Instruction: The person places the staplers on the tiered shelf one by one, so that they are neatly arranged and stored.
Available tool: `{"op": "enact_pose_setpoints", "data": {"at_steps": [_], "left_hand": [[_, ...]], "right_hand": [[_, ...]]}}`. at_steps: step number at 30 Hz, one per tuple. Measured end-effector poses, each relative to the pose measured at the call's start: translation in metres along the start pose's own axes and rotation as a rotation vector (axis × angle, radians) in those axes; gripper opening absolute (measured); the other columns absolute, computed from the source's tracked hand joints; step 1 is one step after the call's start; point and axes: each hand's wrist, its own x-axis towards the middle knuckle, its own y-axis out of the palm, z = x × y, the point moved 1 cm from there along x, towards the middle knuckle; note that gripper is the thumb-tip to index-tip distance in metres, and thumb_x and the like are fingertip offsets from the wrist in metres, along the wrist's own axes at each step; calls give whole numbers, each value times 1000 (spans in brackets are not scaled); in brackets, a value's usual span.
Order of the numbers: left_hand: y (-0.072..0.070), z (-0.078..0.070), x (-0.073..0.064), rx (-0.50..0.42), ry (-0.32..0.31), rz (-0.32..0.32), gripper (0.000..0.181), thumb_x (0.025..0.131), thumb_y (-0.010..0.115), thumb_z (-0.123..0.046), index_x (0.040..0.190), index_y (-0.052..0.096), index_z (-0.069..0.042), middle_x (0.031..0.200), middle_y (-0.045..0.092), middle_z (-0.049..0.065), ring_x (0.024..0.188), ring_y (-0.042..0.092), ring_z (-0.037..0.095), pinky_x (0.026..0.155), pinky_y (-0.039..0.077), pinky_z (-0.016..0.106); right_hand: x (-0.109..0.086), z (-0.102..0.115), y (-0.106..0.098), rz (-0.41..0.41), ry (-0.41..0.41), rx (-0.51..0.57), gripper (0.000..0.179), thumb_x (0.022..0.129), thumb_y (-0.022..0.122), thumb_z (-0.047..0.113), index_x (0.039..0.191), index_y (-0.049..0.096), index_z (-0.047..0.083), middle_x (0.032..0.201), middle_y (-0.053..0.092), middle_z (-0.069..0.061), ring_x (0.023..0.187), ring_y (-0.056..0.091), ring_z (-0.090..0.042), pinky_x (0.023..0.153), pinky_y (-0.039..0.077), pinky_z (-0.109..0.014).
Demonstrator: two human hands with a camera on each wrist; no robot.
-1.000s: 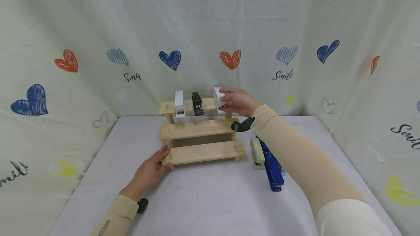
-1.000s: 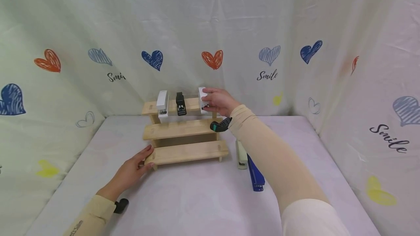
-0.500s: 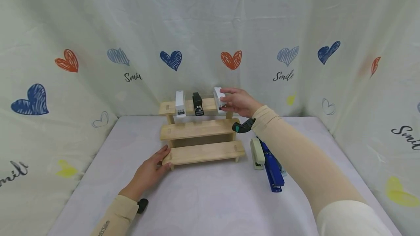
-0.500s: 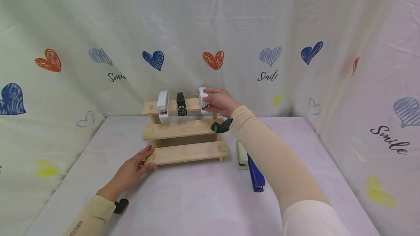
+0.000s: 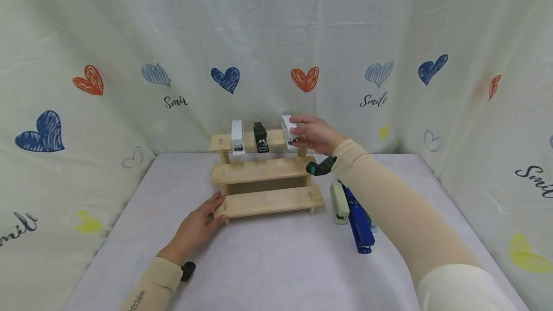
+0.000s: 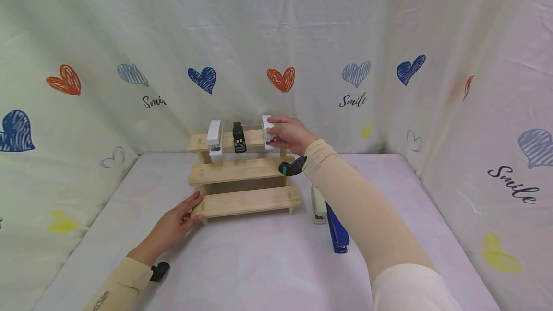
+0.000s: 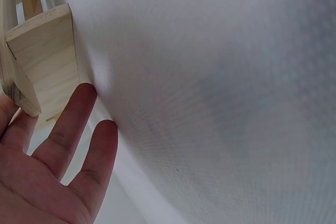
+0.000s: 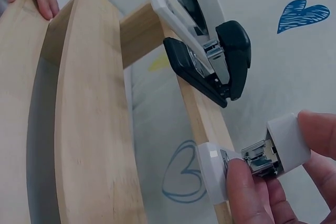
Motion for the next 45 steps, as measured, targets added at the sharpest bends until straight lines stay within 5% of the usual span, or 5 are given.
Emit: {"op": "enact_pose_setpoints", "data": {"at_steps": [17, 24, 34, 45], "left_hand": [[2, -1, 1, -5, -18, 18, 64, 98, 66, -31, 153, 41, -7, 160, 32, 6, 112, 64, 30, 91, 50, 52], [3, -2, 2, 3, 2, 10, 64, 98, 67, -30, 152, 41, -6, 159, 33, 8, 109, 64, 30, 89, 51, 51], [1, 1, -1, -5, -3, 3, 65, 99, 65, -33, 152, 41, -5, 160, 33, 8, 114, 63, 31, 95, 48, 52], [1, 1, 0, -12, 1, 0, 66, 98, 65, -35, 152, 41, -6, 159, 33, 8, 113, 63, 31, 95, 48, 52]], "right_hand": [[-3, -2, -3, -31, 17, -25, 44, 101, 61, 11, 144, 54, 16, 138, 47, -11, 116, 53, -29, 94, 52, -38], [-14, -1, -14, -33, -25, -45, 51, 101, 60, 12, 150, 47, 14, 144, 46, -14, 128, 48, -31, 104, 45, -45], [-45, -10, -82, -24, -34, -139, 54, 105, 53, 13, 156, 35, 11, 159, 27, -14, 138, 37, -36, 108, 39, -50], [-82, -68, -169, -81, 45, -201, 58, 107, 47, 14, 158, 23, 4, 162, 17, -23, 142, 29, -45, 110, 34, -52]]}}
